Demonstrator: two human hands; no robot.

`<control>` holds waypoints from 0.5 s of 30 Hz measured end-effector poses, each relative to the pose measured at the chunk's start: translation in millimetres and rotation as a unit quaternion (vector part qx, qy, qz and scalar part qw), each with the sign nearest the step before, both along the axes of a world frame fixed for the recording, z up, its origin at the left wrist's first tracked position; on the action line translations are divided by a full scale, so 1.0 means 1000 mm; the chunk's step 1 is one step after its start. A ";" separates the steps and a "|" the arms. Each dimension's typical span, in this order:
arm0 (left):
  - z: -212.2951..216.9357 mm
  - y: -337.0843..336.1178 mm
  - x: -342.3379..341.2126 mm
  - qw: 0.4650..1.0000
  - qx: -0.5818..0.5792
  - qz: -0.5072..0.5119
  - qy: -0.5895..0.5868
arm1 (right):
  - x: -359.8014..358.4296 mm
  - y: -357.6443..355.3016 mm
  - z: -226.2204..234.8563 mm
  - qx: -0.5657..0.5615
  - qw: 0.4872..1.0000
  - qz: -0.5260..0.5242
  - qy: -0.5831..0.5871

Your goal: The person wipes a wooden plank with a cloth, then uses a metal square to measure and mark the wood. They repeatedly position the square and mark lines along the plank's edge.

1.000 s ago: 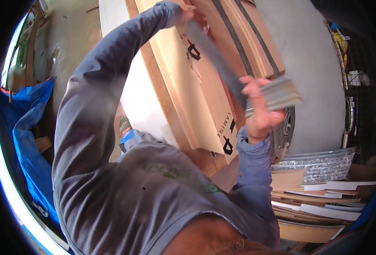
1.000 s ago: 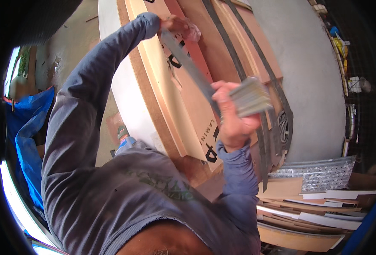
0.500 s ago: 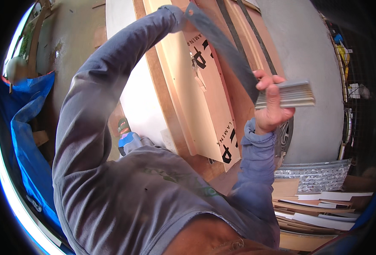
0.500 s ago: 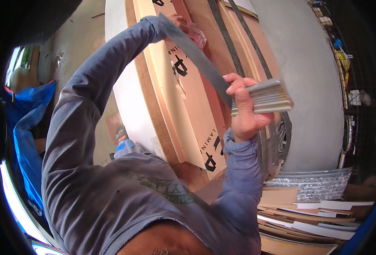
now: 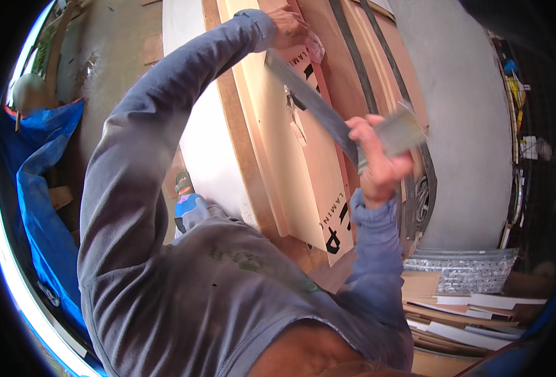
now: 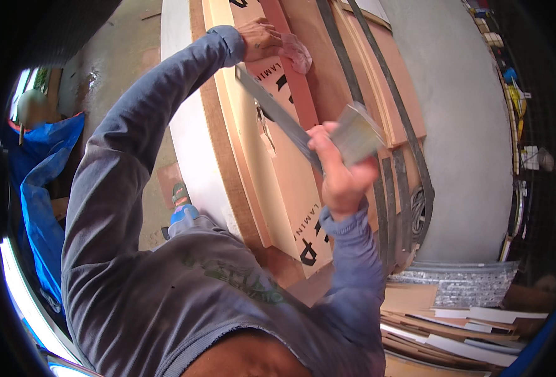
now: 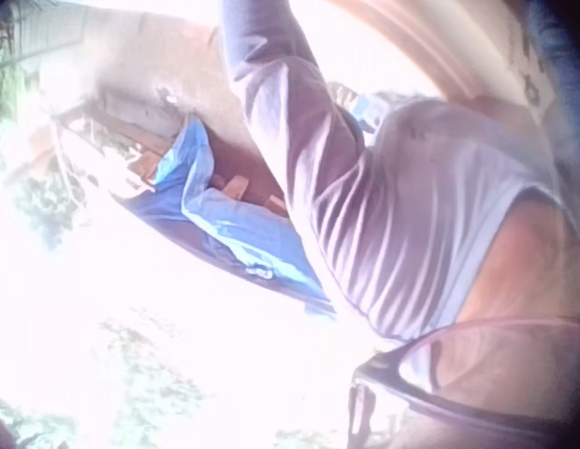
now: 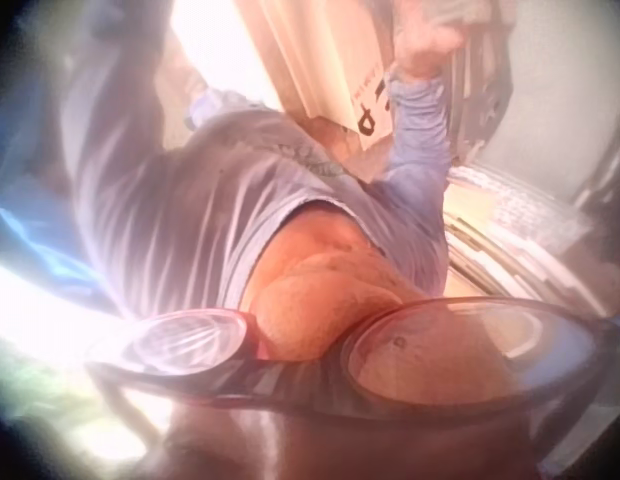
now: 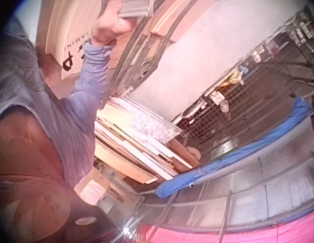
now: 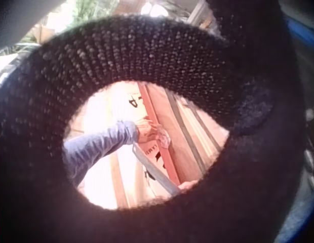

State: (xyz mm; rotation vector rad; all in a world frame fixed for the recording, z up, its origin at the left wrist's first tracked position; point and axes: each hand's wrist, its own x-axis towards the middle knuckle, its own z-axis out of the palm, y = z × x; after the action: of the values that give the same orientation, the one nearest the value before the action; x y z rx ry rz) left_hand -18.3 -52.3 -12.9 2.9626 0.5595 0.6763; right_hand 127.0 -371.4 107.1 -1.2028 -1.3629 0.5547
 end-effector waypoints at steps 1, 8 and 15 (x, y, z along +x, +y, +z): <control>-0.002 -0.003 0.001 1.000 -0.005 -0.005 -0.002 | -0.005 -0.003 0.008 0.059 0.998 0.011 0.006; 0.007 -0.003 0.000 0.999 -0.019 -0.030 -0.010 | 0.004 -0.010 0.005 0.126 0.990 0.008 -0.058; -0.001 -0.005 -0.005 0.999 -0.026 -0.024 -0.014 | -0.004 -0.015 0.020 0.214 0.974 0.059 0.037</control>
State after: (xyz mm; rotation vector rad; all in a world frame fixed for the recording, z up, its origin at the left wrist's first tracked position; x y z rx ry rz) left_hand -23.1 -57.1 -13.7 2.9045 0.4952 0.6859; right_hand 122.6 -385.9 126.7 -0.7483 -1.4084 0.3578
